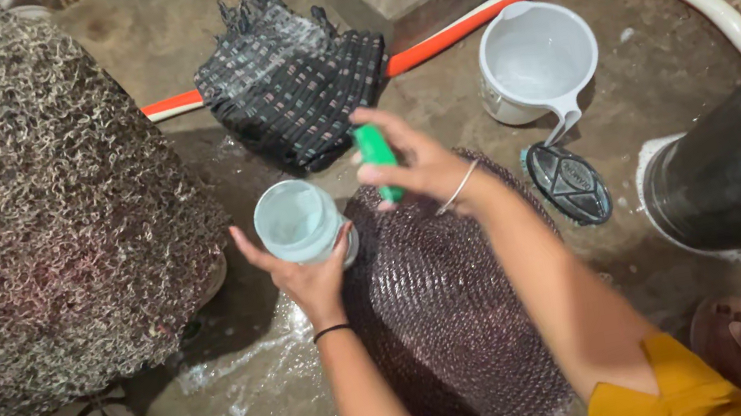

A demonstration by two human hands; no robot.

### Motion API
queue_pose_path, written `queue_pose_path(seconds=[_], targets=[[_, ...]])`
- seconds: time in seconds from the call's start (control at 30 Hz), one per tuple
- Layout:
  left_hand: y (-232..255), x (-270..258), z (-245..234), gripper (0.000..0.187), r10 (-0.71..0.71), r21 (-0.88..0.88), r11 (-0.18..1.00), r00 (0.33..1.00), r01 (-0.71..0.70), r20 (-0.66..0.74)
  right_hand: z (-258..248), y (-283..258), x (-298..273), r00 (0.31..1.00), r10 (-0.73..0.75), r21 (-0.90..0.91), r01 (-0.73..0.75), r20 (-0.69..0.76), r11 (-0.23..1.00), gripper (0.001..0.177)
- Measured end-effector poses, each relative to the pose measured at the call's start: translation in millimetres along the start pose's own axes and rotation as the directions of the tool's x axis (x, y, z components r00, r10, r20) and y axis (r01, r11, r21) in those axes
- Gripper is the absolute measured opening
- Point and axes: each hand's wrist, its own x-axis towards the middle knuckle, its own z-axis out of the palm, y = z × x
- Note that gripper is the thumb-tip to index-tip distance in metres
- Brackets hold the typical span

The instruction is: The person scrubs floor mats with a brush and soapy water, pours water from a pitcher to rinse them, and wrings the mats by hand.

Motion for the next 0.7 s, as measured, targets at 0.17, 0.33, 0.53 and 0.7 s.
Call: queue_pose_path(seconds=[0.17,0.33,0.53,0.7], targets=[[-22.0,-9.2,4.5,0.132,-0.092,0.022,0.996,0.995,0.091,0.028,-92.9,59.4,11.7,0.875,-0.16,-0.56,-0.143,-0.458,0.816,0.102],[-38.5,-16.0,6.8,0.124,-0.095,0.013,0.995,0.995,0.095,0.006,-147.2,119.9,20.5,0.816,-0.44,-0.835,-0.09,-0.374,0.543,0.083],[-20.5,-25.5,19.4,0.114,0.187,0.037,0.98,0.973,-0.193,0.136,-61.9,43.9,26.8,0.982,-0.088,-0.629,-0.038,-0.168,0.776,0.028],[0.4,-29.4,18.9,0.095,0.306,0.144,0.928,0.924,-0.344,0.23,-4.5,55.3,36.8,0.879,0.247,-0.897,0.335,0.407,0.287,0.031]])
